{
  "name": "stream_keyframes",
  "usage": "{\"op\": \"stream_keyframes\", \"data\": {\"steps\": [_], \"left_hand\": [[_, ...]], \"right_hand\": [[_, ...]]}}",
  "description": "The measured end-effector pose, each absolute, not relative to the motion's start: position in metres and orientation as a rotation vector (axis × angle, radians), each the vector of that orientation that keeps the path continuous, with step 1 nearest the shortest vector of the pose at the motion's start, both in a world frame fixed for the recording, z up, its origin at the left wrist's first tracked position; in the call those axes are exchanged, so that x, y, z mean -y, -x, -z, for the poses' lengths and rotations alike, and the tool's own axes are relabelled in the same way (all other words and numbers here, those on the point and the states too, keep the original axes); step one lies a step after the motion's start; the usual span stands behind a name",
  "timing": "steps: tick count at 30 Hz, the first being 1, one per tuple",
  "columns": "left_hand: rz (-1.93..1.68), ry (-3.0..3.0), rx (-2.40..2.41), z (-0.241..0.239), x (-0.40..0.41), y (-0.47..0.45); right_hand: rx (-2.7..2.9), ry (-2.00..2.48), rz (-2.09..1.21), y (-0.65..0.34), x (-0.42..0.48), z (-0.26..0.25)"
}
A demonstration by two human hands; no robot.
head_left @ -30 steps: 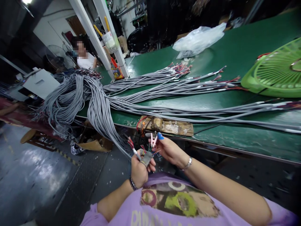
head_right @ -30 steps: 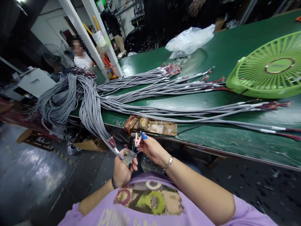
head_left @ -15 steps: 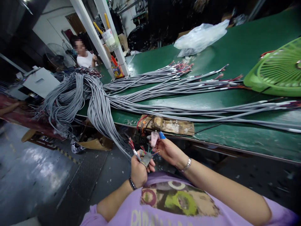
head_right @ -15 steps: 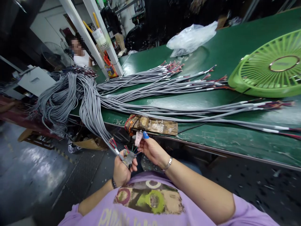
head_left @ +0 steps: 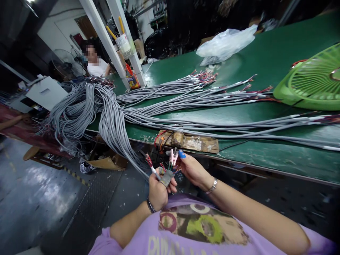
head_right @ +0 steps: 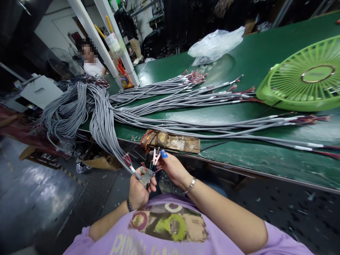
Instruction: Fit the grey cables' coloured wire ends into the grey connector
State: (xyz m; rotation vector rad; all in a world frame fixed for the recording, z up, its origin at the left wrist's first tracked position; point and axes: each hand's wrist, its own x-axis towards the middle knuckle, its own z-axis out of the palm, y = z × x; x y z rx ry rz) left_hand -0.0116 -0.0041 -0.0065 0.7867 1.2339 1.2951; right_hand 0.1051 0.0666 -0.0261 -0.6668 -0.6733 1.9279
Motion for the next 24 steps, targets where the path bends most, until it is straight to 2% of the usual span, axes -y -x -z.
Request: {"op": "stream_keyframes", "data": {"steps": [6, 15, 24], "left_hand": [[-1.293, -0.811, -1.252, 0.007, 0.003, 0.009], [-1.275, -0.827, -1.293, 0.012, 0.001, 0.009], [-1.257, -0.882, -1.314, 0.016, 0.014, 0.020]], "right_hand": [[0.472, 0.522, -2.180, -0.104, -0.072, 0.026], [0.384, 0.583, -2.067, -0.095, -0.073, 0.028], [0.861, 0.702, -2.173, -0.117, -0.053, 0.019]]}}
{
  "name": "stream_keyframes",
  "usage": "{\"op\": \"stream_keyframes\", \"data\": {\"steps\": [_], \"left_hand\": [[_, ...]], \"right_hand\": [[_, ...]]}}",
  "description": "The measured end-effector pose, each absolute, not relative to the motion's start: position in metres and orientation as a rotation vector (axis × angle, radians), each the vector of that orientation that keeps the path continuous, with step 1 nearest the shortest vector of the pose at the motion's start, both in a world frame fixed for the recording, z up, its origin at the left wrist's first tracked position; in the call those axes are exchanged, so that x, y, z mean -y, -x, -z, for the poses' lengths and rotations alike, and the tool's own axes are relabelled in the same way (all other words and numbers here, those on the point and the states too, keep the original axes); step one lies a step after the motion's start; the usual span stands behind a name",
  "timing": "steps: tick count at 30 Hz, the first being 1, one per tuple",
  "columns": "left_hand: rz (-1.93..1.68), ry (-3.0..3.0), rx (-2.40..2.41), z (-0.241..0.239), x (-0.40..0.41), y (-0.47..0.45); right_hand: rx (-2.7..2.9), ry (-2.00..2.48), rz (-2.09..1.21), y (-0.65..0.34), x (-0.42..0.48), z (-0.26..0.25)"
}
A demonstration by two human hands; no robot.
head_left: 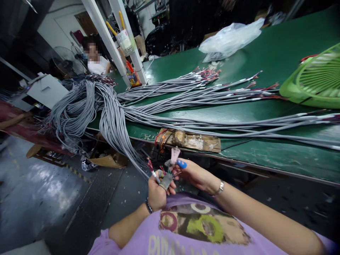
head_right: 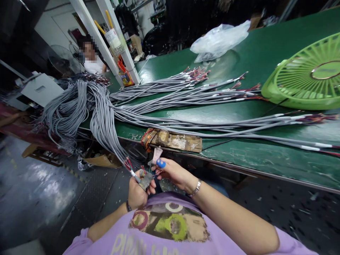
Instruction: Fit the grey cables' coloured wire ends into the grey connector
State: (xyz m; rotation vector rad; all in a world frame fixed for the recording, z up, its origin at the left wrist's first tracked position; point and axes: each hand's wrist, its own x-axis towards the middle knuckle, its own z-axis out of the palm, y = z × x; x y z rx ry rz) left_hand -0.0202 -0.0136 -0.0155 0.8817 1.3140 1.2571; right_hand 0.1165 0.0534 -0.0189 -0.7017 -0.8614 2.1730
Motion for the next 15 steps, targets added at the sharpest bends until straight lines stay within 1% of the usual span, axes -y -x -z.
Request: {"op": "stream_keyframes", "data": {"steps": [5, 10, 15], "left_hand": [[-1.196, -0.932, -1.373, 0.019, 0.017, 0.024], [-1.193, -0.945, -1.345, 0.022, 0.018, 0.024], [-1.230, -0.952, -1.327, 0.022, 0.019, 0.024]], "right_hand": [[1.117, 0.783, -2.109, -0.115, -0.045, 0.012], [1.136, 0.783, -2.079, -0.112, -0.044, 0.015], [1.066, 0.770, -2.124, -0.110, -0.040, 0.013]]}}
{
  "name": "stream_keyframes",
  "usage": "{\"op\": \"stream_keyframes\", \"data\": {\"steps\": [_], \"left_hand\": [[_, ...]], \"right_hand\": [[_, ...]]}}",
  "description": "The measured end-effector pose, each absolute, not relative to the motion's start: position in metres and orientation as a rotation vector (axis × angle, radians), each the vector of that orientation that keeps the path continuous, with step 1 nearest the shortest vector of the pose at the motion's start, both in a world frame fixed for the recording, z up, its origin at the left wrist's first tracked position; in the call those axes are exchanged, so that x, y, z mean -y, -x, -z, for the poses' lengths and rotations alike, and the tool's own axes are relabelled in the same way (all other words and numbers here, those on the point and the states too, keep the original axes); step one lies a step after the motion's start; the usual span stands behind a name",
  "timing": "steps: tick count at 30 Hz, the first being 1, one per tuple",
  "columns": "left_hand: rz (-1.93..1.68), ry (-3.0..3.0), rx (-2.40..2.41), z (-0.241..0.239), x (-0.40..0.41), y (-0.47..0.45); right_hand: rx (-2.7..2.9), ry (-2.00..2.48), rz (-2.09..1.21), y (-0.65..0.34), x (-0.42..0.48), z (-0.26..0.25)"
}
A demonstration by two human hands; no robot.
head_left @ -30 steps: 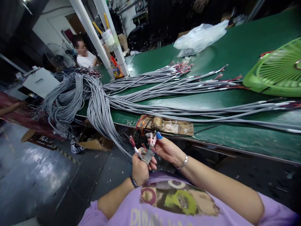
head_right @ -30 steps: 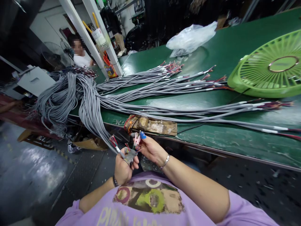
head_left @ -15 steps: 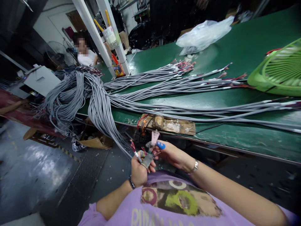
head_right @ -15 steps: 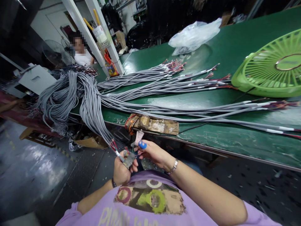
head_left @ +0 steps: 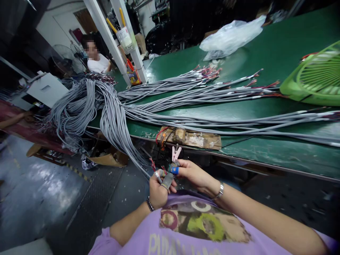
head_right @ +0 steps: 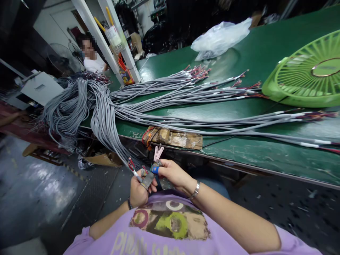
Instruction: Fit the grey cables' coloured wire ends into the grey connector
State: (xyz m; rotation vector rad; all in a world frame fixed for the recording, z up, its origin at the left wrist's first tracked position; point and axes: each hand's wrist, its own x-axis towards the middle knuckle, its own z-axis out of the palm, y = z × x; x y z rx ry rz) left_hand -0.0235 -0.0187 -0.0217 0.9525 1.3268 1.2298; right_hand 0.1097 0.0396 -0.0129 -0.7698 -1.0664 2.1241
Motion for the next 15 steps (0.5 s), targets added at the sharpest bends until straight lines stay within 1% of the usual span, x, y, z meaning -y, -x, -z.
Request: {"op": "stream_keyframes", "data": {"steps": [6, 9, 15], "left_hand": [[-0.961, -0.967, -1.272, 0.019, 0.014, 0.026], [-0.891, -0.951, -1.251, 0.019, 0.013, 0.026], [-1.149, -0.816, -1.345, 0.020, 0.012, 0.021]], "right_hand": [[1.119, 0.707, -2.178, -0.109, -0.036, 0.012], [1.140, 0.751, -2.139, -0.114, -0.037, 0.017], [1.047, 0.826, -2.081, -0.125, -0.038, 0.023]]}}
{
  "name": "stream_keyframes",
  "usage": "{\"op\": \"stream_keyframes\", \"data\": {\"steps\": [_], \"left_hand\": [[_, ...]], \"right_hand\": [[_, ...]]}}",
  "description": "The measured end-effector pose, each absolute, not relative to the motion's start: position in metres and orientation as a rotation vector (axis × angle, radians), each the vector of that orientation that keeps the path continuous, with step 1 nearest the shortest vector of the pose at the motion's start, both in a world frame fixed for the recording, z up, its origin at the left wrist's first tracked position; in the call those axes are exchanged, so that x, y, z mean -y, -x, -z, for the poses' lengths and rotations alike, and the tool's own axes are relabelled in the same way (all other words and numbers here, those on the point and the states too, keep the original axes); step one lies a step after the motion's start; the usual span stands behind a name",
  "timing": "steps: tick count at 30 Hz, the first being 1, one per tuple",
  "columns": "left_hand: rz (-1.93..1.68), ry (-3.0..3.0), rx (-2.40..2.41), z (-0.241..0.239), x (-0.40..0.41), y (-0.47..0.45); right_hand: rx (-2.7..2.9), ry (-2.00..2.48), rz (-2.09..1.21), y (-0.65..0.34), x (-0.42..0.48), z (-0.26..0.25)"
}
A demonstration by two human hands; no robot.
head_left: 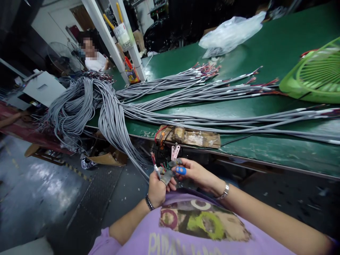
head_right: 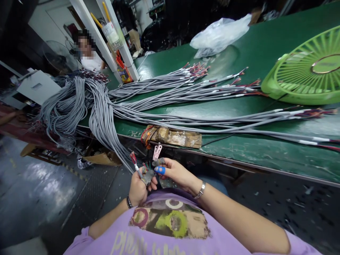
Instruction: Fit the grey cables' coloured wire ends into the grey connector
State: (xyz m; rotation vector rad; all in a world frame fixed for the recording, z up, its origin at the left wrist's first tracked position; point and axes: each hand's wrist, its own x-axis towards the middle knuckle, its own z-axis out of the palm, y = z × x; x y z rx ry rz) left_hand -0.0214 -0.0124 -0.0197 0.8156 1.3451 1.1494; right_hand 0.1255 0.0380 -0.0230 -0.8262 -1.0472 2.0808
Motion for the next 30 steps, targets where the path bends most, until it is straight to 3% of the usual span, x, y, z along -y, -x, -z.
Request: {"op": "stream_keyframes", "data": {"steps": [13, 30], "left_hand": [[-1.045, -0.982, -1.287, 0.019, 0.014, 0.024], [-1.381, -0.658, -1.256, 0.018, 0.009, 0.025]], "right_hand": [[1.198, 0.823, -1.972, -0.117, -0.039, 0.017], [1.202, 0.855, -1.951, -0.111, -0.039, 0.022]]}}
